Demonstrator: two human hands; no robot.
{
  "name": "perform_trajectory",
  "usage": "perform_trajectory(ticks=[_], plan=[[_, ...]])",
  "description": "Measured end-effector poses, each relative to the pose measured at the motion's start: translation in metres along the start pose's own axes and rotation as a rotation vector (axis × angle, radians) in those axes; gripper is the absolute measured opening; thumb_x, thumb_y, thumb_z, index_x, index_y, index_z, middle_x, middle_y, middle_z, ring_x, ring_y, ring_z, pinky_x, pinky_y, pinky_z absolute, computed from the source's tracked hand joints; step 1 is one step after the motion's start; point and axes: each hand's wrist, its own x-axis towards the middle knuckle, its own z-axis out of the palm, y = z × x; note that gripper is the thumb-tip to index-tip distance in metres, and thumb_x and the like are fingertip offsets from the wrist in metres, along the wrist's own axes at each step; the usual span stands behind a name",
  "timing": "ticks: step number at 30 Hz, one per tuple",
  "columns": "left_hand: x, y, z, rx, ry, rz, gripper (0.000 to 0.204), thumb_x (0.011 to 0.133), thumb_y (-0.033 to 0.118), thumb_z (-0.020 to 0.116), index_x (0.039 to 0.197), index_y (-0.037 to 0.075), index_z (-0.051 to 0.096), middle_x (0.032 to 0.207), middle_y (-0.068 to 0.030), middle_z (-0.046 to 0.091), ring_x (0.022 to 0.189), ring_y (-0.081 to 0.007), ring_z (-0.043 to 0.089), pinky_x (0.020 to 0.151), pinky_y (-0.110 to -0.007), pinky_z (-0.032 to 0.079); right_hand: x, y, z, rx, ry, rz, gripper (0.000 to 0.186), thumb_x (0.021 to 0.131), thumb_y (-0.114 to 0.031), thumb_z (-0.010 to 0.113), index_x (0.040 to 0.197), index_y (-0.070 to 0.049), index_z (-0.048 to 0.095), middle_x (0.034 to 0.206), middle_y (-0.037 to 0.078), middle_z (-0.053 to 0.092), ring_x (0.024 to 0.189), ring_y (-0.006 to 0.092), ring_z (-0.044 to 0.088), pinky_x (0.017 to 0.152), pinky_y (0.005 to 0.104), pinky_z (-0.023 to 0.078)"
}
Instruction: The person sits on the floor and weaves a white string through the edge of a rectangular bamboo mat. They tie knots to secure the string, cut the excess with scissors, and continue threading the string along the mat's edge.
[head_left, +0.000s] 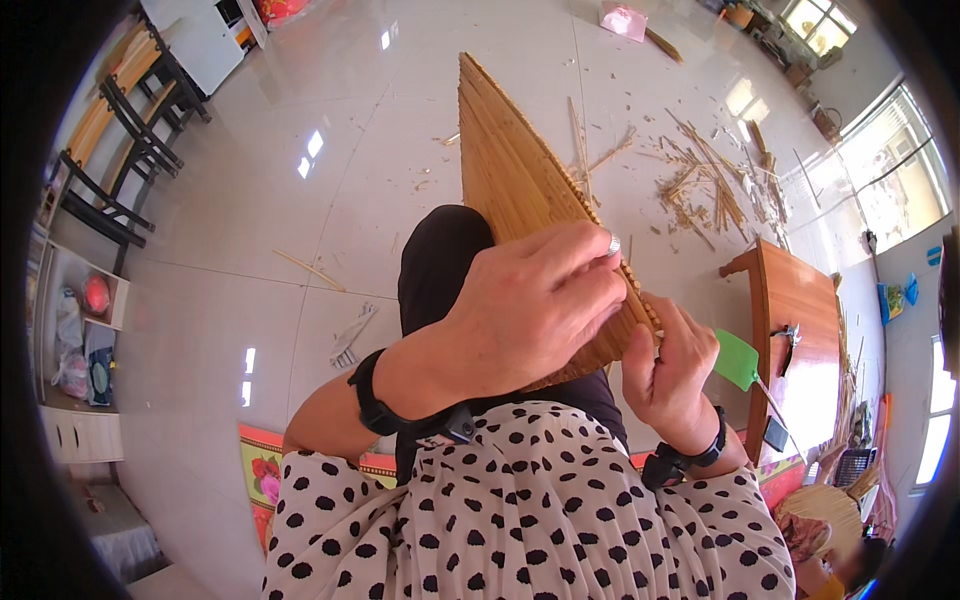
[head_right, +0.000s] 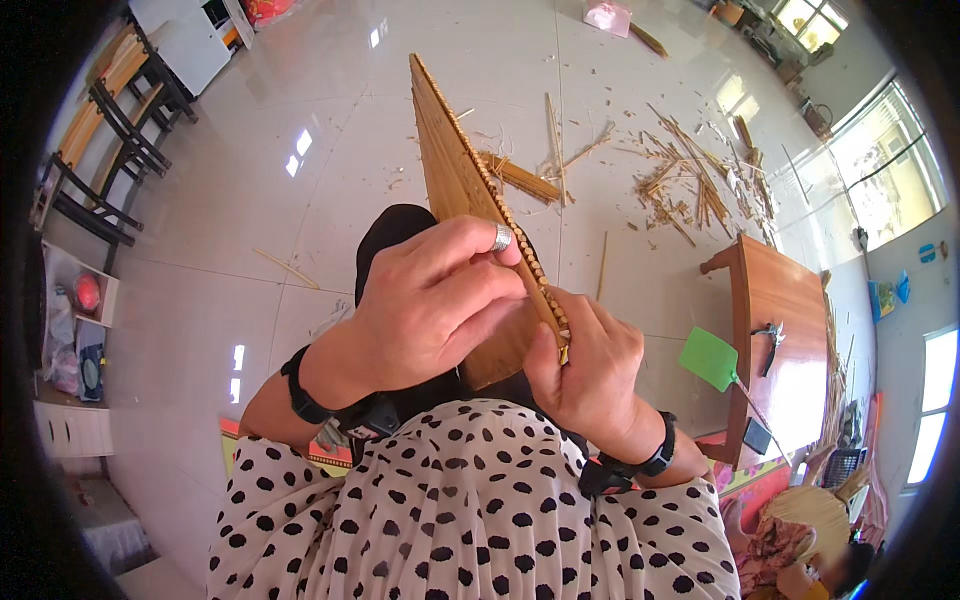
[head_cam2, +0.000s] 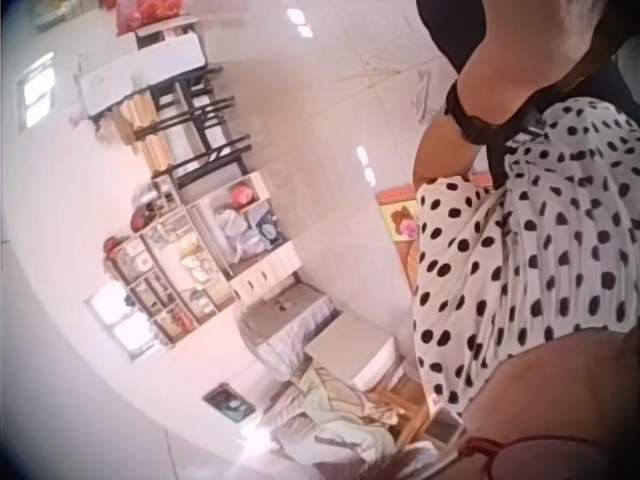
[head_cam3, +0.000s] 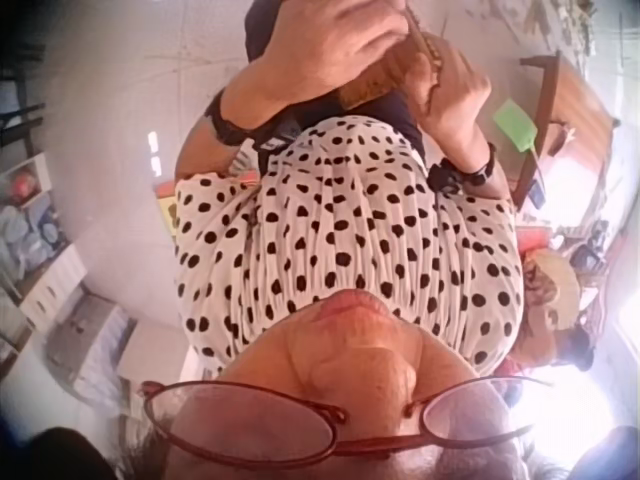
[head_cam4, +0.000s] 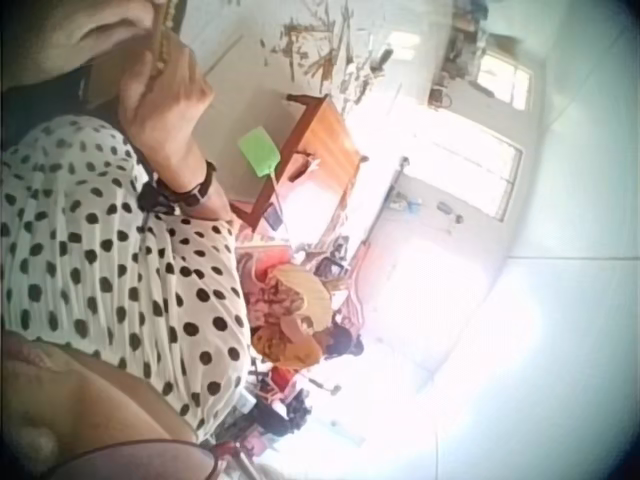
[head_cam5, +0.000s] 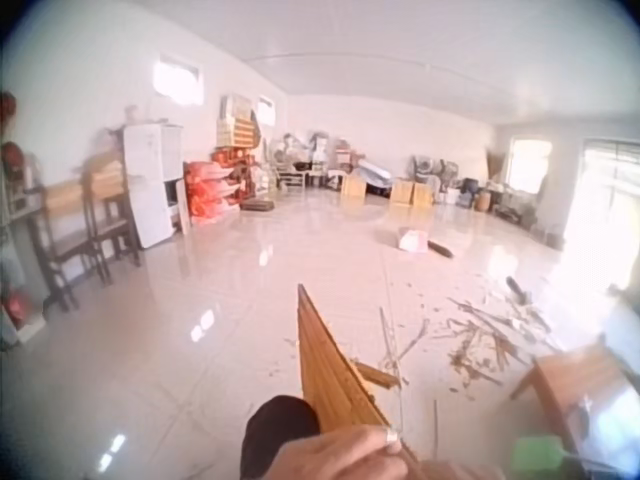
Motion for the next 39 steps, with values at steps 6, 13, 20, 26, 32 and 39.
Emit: perform_trajectory(ticks=[6, 13, 20, 26, 32, 39], plan=[[0.002, 0.016, -0.019, -0.36, -0.283, -0.538, 0.011, 0.083, 0.001, 0.063, 0.083, 0.002, 0.052, 0.076, -0.007, 0.057, 0.058, -0.0152, 0.057, 0.053, -0.026, 0.044, 0.001, 0.008, 0.0, 0.056, 0.009, 0.005, 0.023, 0.081, -0.011, 0.057, 0.097, 0.006, 0.061, 0.07, 0.016, 0.059, 0.054, 0.0327, 0.058, 0.05, 0.0365, 0.047], [0.007, 0.013, -0.039, -0.508, -0.398, -0.777, 0.012, 0.087, 0.006, 0.062, 0.086, 0.0, 0.052, 0.059, -0.005, 0.055, 0.05, -0.0102, 0.05, 0.049, -0.025, 0.04, -0.001, 0.014, -0.002, 0.073, 0.012, 0.035, 0.024, 0.081, -0.011, 0.057, 0.096, 0.007, 0.061, 0.07, 0.016, 0.059, 0.054, 0.0326, 0.058, 0.05, 0.0361, 0.047], [-0.01, 0.001, -0.073, -0.21, -0.321, -0.617, 0.003, 0.08, -0.004, 0.064, 0.078, -0.002, 0.064, 0.067, -0.0035, 0.062, 0.054, -0.0064, 0.051, 0.052, -0.02, 0.04, -0.001, 0.015, -0.002, 0.088, 0.013, 0.007, 0.024, 0.081, -0.011, 0.056, 0.095, 0.007, 0.062, 0.068, 0.016, 0.058, 0.053, 0.0322, 0.058, 0.05, 0.0361, 0.046], [-0.025, -0.004, -0.101, -0.219, -0.115, -0.681, 0.008, 0.087, 0.001, 0.06, 0.079, -0.002, 0.061, 0.064, 0.0003, 0.056, 0.056, -0.004, 0.044, 0.05, -0.021, 0.036, -0.005, 0.02, -0.004, 0.064, 0.021, 0.135, 0.024, 0.08, -0.009, 0.055, 0.094, 0.008, 0.062, 0.062, 0.016, 0.055, 0.048, 0.0299, 0.055, 0.046, 0.0341, 0.044], [-0.028, 0.002, -0.096, -0.346, -0.054, -0.708, 0.005, 0.086, 0.001, 0.063, 0.084, -0.002, 0.064, 0.07, 0.0001, 0.06, 0.06, -0.0032, 0.049, 0.054, -0.018, 0.039, 0.004, 0.014, -0.005, 0.105, 0.007, 0.002, 0.025, 0.08, -0.011, 0.058, 0.095, 0.008, 0.062, 0.062, 0.015, 0.055, 0.047, 0.027, 0.055, 0.046, 0.0328, 0.044], [-0.015, 0.015, -0.082, -0.511, -0.042, -0.668, 0.005, 0.084, 0.003, 0.068, 0.085, -0.002, 0.067, 0.071, -0.0005, 0.062, 0.059, -0.0029, 0.049, 0.052, -0.018, 0.036, 0.012, 0.01, -0.006, 0.061, 0.122, -0.146, 0.029, 0.08, -0.019, 0.063, 0.096, 0.005, 0.063, 0.076, 0.015, 0.065, 0.059, 0.0263, 0.062, 0.053, 0.031, 0.048]])
